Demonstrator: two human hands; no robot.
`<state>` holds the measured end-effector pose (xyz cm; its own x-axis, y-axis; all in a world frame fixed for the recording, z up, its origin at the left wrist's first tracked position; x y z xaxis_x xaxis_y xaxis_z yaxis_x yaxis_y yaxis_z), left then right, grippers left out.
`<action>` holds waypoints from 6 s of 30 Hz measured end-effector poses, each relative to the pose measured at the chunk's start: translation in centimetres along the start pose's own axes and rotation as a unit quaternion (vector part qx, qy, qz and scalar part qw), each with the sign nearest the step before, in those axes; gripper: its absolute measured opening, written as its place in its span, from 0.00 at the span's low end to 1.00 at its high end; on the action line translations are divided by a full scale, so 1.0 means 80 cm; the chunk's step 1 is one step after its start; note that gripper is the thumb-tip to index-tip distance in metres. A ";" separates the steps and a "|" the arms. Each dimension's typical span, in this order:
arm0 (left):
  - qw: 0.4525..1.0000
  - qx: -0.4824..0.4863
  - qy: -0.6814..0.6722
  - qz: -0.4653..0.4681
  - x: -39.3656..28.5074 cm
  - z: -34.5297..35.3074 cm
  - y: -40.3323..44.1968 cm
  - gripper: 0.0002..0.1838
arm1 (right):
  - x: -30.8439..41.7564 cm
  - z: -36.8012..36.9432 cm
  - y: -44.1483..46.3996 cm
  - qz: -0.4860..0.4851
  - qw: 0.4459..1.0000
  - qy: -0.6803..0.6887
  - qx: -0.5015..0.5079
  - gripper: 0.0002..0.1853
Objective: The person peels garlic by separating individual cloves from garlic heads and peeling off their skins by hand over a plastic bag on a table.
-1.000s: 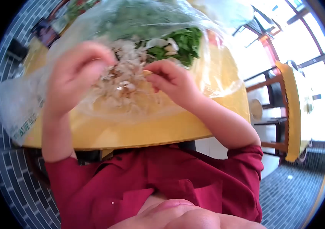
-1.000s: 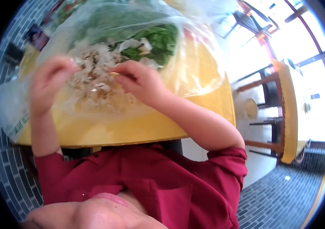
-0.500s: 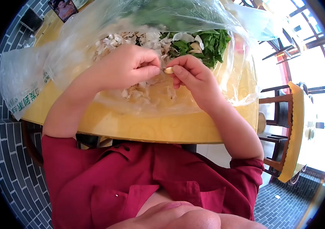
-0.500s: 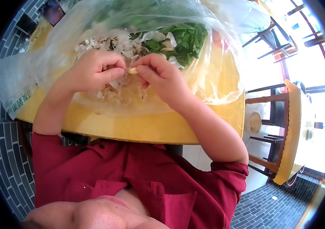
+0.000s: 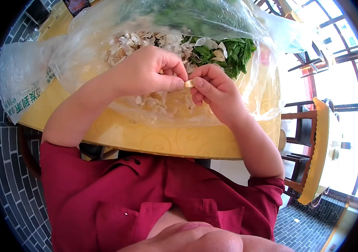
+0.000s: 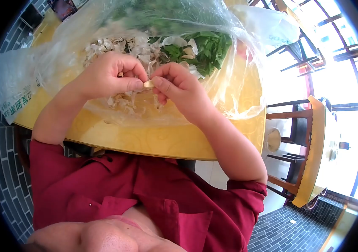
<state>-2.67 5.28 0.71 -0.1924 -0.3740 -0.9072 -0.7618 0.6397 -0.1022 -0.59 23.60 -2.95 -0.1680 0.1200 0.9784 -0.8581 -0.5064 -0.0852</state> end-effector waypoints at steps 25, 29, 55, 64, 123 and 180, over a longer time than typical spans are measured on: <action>0.994 -0.069 -0.081 0.028 0.000 0.012 -0.001 0.06 | -0.002 0.001 -0.001 0.005 0.991 0.132 -0.013 0.07; 0.995 -0.085 -0.045 0.013 -0.005 0.017 -0.003 0.03 | -0.004 0.001 -0.001 0.001 0.995 0.088 -0.040 0.07; 0.994 -0.061 -0.087 0.004 -0.003 0.015 -0.002 0.04 | -0.002 0.001 -0.003 0.000 0.992 0.121 -0.021 0.07; 0.990 -0.139 -0.029 0.009 -0.005 0.027 -0.003 0.02 | -0.006 0.003 0.001 -0.024 0.995 0.073 -0.057 0.07; 0.987 -0.132 -0.085 0.029 0.000 0.011 0.004 0.05 | 0.011 0.008 -0.006 -0.225 0.909 -0.324 -0.132 0.08; 0.973 -0.226 0.024 0.030 0.013 -0.004 0.011 0.03 | 0.018 -0.001 -0.007 -0.273 0.954 -0.112 -0.060 0.08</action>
<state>-3.73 5.24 -0.22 -0.2656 -0.3828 -0.8848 -0.9403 0.3055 0.1501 -0.42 24.11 -1.52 0.4162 0.1453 0.8976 -0.8397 -0.3174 0.4407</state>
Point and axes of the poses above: each hand's wrist, its own y-axis towards the middle knuckle, its own z-axis out of the palm, x = y × z, the point moved 3 cm from there along y, towards the middle knuckle, and after that the axes turned 1 degree about x, right-handed, at the moved point
